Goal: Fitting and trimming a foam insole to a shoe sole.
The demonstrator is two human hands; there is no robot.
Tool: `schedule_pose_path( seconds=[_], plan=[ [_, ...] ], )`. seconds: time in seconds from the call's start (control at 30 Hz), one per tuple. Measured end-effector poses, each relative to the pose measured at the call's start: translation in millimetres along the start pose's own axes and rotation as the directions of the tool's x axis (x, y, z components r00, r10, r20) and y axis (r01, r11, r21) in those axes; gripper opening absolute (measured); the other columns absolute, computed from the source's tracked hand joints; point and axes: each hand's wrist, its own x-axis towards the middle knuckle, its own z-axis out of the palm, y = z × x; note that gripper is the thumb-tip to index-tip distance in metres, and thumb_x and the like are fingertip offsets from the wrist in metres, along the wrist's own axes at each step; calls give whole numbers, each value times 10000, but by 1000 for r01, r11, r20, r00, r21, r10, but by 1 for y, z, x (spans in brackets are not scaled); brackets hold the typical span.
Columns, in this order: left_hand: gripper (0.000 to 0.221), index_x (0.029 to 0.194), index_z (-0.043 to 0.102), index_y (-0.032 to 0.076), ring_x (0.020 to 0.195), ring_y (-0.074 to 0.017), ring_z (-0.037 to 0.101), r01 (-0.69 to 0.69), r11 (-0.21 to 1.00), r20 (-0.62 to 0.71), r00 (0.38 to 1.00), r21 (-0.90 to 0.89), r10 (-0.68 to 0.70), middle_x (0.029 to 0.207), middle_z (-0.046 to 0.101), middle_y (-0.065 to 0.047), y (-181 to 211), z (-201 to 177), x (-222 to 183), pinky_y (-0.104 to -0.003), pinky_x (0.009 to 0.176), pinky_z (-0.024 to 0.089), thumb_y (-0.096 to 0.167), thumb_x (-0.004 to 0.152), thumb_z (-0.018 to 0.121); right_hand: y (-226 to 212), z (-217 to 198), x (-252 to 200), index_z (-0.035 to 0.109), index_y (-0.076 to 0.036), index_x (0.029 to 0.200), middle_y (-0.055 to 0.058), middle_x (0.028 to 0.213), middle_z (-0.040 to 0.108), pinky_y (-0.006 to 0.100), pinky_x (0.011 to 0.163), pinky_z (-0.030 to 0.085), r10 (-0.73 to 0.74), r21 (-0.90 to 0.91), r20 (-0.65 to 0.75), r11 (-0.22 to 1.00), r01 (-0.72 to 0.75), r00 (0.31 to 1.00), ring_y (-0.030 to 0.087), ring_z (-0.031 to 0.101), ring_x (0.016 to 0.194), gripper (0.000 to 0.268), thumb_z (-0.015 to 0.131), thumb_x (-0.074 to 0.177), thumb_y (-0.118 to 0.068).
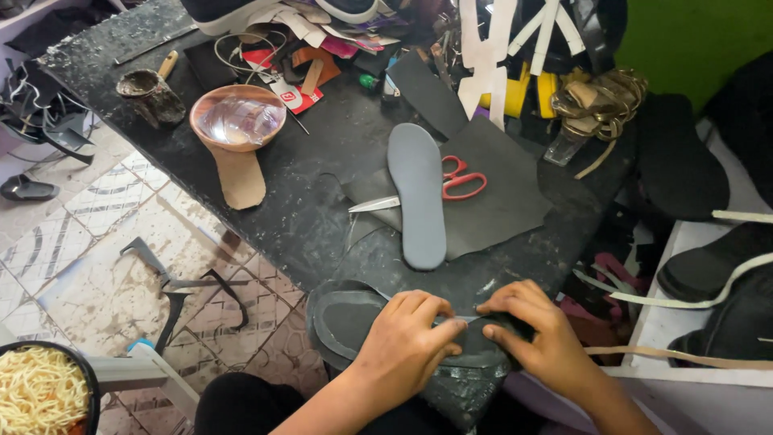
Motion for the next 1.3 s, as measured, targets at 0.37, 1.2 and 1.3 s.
schedule_pose_path(
  seconds=[0.37,1.2,1.3],
  plan=[
    [405,1065,679,66,1056,-330,561,229,962,207,959,-150,-196,1075,609,-102,-5,2,19,-438,881,447,114,696,837,20,-3,27,752,-35,788,65,819,679,337,721,474,144,104,272,979,-177,951,211,598,803,107,817,706,-57],
    [252,1055,737,42,1013,-239,606,-199,978,119,974,64,190,1033,626,-52,-8,3,10,-373,848,470,94,814,685,5,-14,4,736,-31,960,68,918,688,357,821,497,-13,-58,36,998,15,999,234,634,926,262,799,720,-116],
    [263,1049,728,70,1009,-277,618,-109,990,137,983,-95,122,1057,640,-75,-12,-2,7,-391,853,481,68,786,726,8,-9,1,749,-45,885,51,840,690,345,788,490,63,-44,64,997,-60,996,216,628,868,182,803,720,-102]
  ],
)
